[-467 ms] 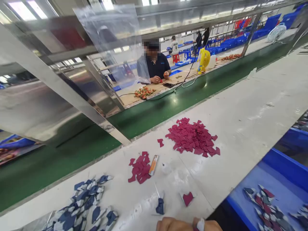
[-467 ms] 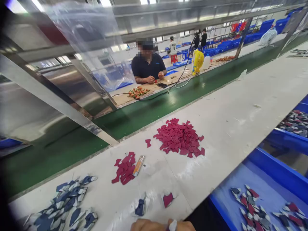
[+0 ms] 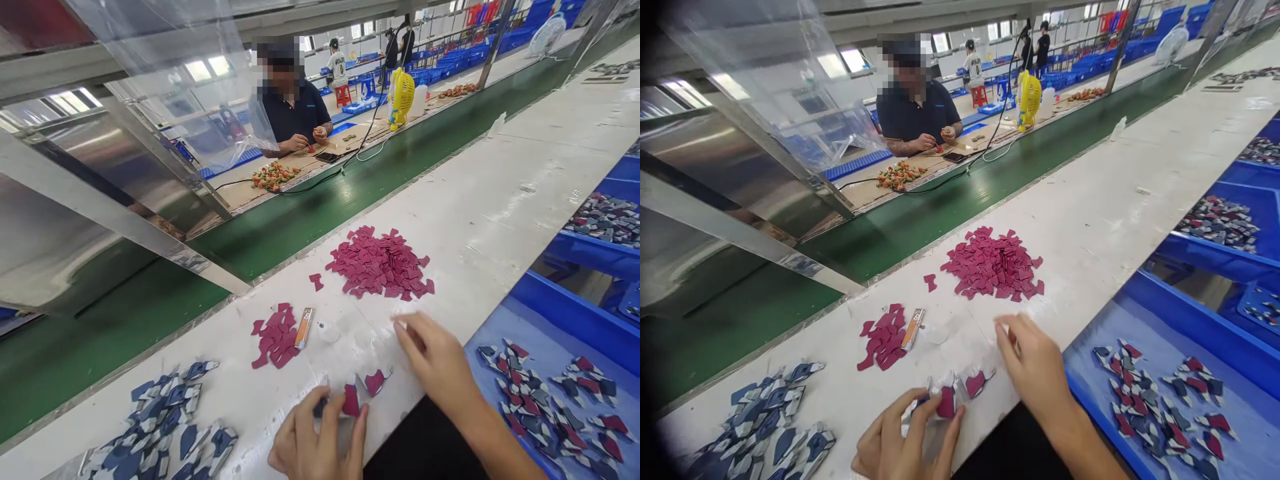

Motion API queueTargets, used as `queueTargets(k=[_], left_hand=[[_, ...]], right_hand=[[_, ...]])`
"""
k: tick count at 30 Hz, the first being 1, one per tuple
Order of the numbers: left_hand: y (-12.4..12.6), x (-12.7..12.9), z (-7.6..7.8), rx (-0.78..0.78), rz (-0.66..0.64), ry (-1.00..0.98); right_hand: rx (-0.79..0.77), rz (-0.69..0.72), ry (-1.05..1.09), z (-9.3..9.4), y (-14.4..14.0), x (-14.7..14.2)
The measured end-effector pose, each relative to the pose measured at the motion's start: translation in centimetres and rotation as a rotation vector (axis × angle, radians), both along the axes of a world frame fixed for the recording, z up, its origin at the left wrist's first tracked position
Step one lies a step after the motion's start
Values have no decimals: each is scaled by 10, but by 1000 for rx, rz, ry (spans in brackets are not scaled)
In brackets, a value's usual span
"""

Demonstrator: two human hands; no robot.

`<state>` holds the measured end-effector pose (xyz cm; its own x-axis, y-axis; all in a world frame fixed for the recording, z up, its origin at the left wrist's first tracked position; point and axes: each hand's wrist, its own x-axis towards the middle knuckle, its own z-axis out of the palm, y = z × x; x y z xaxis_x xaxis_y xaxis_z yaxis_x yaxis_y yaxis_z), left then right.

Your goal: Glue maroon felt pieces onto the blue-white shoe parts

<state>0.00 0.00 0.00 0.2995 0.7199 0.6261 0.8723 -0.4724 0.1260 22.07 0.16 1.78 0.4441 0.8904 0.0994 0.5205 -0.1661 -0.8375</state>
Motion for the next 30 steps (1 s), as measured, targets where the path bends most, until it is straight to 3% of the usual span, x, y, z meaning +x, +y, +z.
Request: queueTargets(k=[3, 5, 8, 11, 15, 20, 24, 30], left_hand=[[5, 4, -4, -25, 41, 88], [5, 8, -5, -63, 60, 113], [1, 8, -4, -151, 69, 116], [-1, -1, 3, -293, 56, 70], [3, -17, 10, -408, 98, -21], [6, -24, 8, -470, 74, -46], [4, -36, 4, -417, 17, -53], [-15, -41, 7, -325, -227, -88]], right_hand=[[-138, -43, -357, -5, 31, 17], [-233, -9, -474, -7, 45, 21], [-275, 18, -516, -9, 49, 19], [-218, 41, -504, -14, 37, 17], [-15, 98, -344, -23, 16, 20], [102, 35, -85, -23, -3, 18], [45, 11, 107, -10, -22, 9], [-138, -22, 563, 0, -60, -12]])
